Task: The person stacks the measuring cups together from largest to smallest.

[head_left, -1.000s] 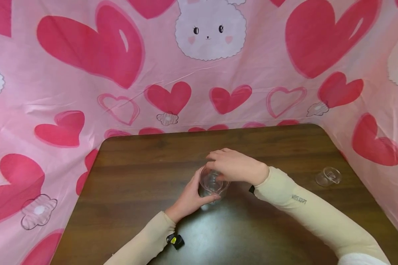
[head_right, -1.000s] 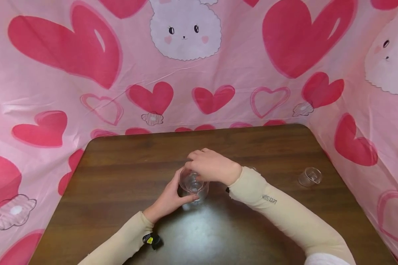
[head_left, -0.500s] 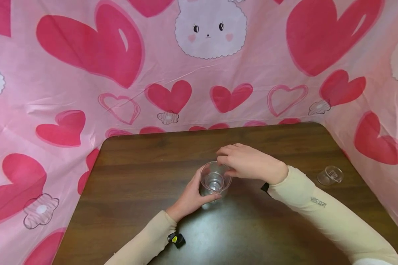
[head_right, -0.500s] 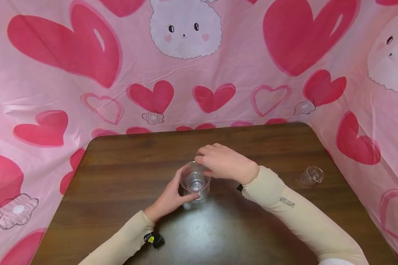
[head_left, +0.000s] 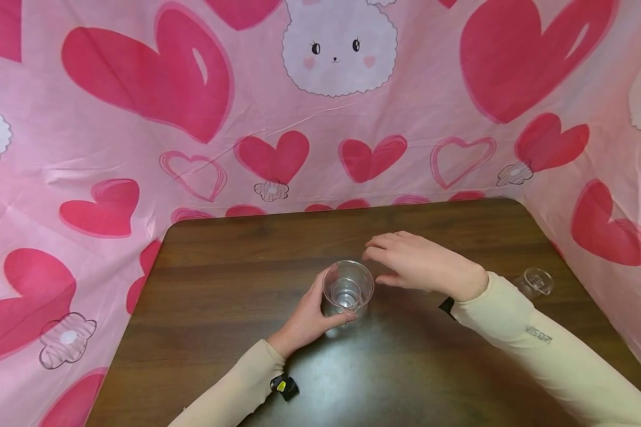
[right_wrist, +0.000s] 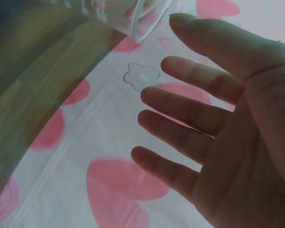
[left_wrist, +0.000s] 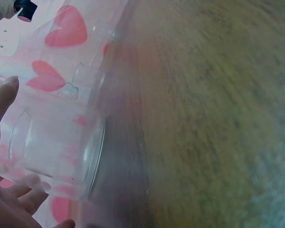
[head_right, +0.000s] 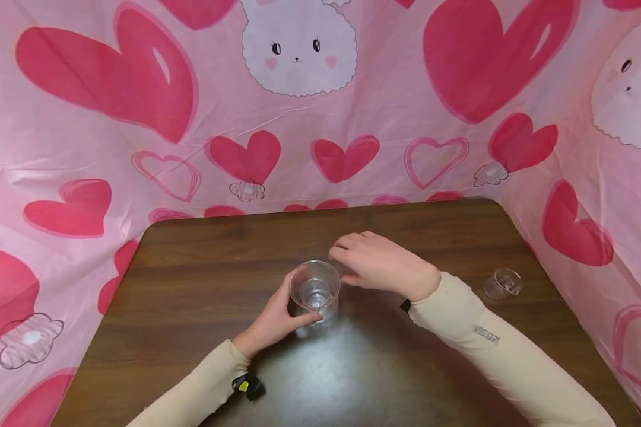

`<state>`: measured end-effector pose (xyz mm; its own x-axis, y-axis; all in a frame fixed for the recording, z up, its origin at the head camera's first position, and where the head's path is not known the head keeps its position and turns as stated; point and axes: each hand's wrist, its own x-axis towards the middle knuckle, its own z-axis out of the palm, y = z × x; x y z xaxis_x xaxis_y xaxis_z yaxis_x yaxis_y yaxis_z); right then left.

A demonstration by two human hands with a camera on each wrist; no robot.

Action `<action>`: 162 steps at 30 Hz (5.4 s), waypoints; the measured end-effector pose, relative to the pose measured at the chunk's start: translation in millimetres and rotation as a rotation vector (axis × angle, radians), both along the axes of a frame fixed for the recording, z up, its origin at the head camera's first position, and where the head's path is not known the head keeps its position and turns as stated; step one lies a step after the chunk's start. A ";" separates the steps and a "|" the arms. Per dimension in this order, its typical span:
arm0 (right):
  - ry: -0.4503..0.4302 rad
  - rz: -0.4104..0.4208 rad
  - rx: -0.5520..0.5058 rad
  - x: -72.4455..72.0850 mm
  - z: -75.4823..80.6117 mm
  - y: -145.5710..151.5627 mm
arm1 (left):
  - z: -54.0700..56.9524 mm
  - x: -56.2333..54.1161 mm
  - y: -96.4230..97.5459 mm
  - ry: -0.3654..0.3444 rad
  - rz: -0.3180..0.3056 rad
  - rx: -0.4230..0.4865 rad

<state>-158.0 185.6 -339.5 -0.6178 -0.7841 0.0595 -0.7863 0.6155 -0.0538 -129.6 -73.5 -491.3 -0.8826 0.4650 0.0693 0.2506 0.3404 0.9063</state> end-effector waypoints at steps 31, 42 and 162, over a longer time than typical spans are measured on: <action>0.009 -0.113 -0.058 16.5 -11.4 74.8 | 2.9 1.4 0.6 0.011 0.001 -0.030; -0.018 -0.189 -0.062 20.8 -20.9 101.2 | 2.9 1.8 0.3 0.011 0.000 -0.034; 0.028 -0.392 -0.052 39.9 -96.0 282.4 | -0.7 -0.3 -1.3 0.002 -0.010 -0.037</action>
